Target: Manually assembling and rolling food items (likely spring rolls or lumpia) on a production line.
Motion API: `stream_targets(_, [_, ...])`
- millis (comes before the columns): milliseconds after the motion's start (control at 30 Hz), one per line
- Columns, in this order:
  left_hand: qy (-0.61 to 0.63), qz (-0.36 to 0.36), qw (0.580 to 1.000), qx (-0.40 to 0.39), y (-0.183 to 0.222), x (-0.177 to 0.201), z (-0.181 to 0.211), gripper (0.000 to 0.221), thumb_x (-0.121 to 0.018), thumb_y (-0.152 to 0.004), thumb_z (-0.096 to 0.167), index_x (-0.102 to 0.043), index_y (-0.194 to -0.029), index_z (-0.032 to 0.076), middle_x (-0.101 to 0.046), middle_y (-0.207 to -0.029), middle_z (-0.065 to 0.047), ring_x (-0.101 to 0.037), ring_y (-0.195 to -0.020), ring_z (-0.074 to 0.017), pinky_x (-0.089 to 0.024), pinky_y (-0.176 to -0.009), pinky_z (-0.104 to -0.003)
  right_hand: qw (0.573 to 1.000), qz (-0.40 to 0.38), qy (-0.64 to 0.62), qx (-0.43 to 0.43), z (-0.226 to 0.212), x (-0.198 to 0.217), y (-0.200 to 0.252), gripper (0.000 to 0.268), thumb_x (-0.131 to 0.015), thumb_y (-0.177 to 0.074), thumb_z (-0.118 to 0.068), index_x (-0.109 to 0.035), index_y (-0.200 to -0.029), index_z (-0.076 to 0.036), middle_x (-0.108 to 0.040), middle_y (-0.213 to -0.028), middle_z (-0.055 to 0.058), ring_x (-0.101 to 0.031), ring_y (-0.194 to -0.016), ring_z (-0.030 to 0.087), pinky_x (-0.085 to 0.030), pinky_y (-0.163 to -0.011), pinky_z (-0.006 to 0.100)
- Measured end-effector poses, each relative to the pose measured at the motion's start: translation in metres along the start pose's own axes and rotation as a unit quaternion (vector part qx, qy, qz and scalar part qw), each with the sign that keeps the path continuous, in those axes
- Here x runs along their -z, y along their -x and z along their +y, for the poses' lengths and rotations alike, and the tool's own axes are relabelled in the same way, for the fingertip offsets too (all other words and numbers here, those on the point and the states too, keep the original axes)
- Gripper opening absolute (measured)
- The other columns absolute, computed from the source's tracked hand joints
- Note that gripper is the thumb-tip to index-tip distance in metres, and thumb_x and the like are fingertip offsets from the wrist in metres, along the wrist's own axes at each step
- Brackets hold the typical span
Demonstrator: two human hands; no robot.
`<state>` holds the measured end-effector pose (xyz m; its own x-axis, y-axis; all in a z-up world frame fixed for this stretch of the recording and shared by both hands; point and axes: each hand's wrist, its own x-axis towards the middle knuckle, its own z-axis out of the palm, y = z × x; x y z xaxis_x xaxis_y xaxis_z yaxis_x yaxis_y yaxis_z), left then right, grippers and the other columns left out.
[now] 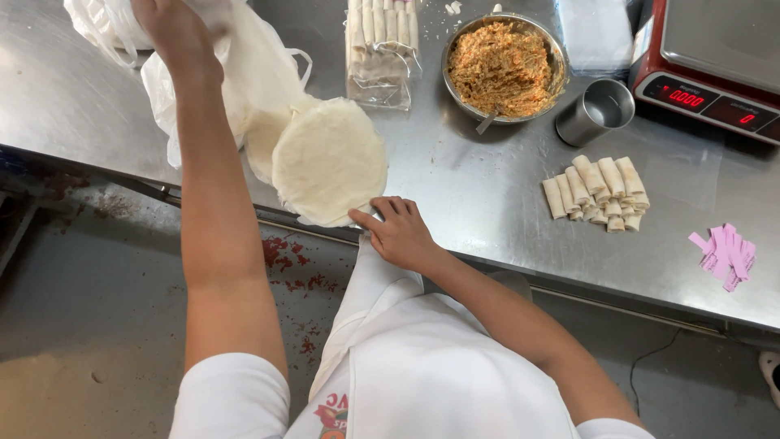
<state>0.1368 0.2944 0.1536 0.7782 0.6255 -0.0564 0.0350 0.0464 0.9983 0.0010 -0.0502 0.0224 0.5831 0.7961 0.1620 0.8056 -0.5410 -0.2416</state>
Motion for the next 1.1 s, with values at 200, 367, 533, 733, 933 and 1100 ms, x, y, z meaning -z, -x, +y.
stream_targets(200, [-0.034, -0.254, 0.966, 0.019, -0.009, -0.049, -0.016, 0.043, -0.023, -0.108, 0.031, -0.053, -0.139, 0.029, -0.059, -0.126, 0.011, -0.055, -0.129, -0.0098, -0.036, -0.116, -0.03, 0.893, 0.089, -0.422, -0.125, 0.032, 0.042, -0.009, 0.083, -0.075, -0.094, -0.036, -0.027, -0.157, -0.01, -0.041, -0.142, 0.025, -0.046, -0.132, 0.047, -0.044, -0.107, 0.059])
stream_targets(367, [-0.298, -0.422, 0.83, -0.211, 0.226, -0.109, 0.005, 0.033, -0.049, -0.1, 0.042, -0.054, -0.121, 0.018, -0.072, -0.097, -0.015, -0.071, -0.095, -0.0427, -0.055, -0.08, -0.052, 0.87, 0.109, -0.464, -0.122, 0.098, 0.099, 0.025, 0.059, -0.084, -0.09, -0.028, -0.047, -0.132, -0.007, -0.047, -0.118, 0.013, -0.045, -0.115, 0.032, -0.042, -0.102, 0.05])
stream_targets(533, [-0.312, -0.486, 0.793, -0.193, 0.232, -0.126, -0.038, 0.039, -0.068, -0.094, 0.043, -0.057, -0.116, 0.013, -0.076, -0.096, -0.018, -0.073, -0.093, -0.0422, -0.056, -0.084, -0.05, 0.869, 0.104, -0.445, -0.19, 0.137, 0.135, 0.076, 0.017, -0.083, -0.091, -0.021, -0.073, -0.09, -0.007, -0.064, -0.07, 0.0, -0.056, -0.072, 0.012, -0.051, -0.071, 0.029])
stream_targets(733, [-0.225, -0.354, 0.83, -0.368, 0.216, -0.141, -0.063, 0.01, -0.076, -0.091, 0.018, -0.07, -0.099, 0.018, -0.067, -0.088, 0.005, -0.068, -0.086, -0.0162, -0.056, -0.08, -0.032, 0.873, 0.208, -0.377, -0.231, 0.163, 0.147, 0.122, 0.008, -0.074, -0.099, -0.007, -0.074, -0.107, -0.007, -0.06, -0.07, -0.004, -0.053, -0.064, 0.004, -0.046, -0.059, 0.02])
stream_targets(933, [-0.44, -0.383, 0.63, -0.513, 0.253, -0.107, -0.115, 0.016, -0.069, -0.088, 0.013, -0.075, -0.094, 0.027, -0.068, -0.096, -0.001, -0.062, -0.101, -0.0251, -0.05, -0.091, -0.045, 0.913, -0.009, -0.341, -0.223, 0.153, 0.168, 0.13, 0.026, -0.074, -0.092, -0.012, -0.078, -0.116, -0.004, -0.078, -0.117, 0.021, -0.062, -0.128, 0.041, -0.046, -0.11, 0.054])
stream_targets(1100, [-0.378, -0.466, 0.659, -0.453, 0.283, -0.11, -0.135, 0.018, -0.062, -0.087, -0.001, -0.071, -0.094, 0.012, -0.066, -0.088, -0.009, -0.065, -0.086, -0.0264, -0.053, -0.078, -0.037, 0.927, 0.25, 0.215, -0.177, 0.291, 0.128, 0.112, 0.043, -0.073, -0.103, -0.033, -0.069, -0.134, -0.003, -0.064, -0.115, 0.015, -0.062, -0.11, 0.036, -0.045, -0.1, 0.047])
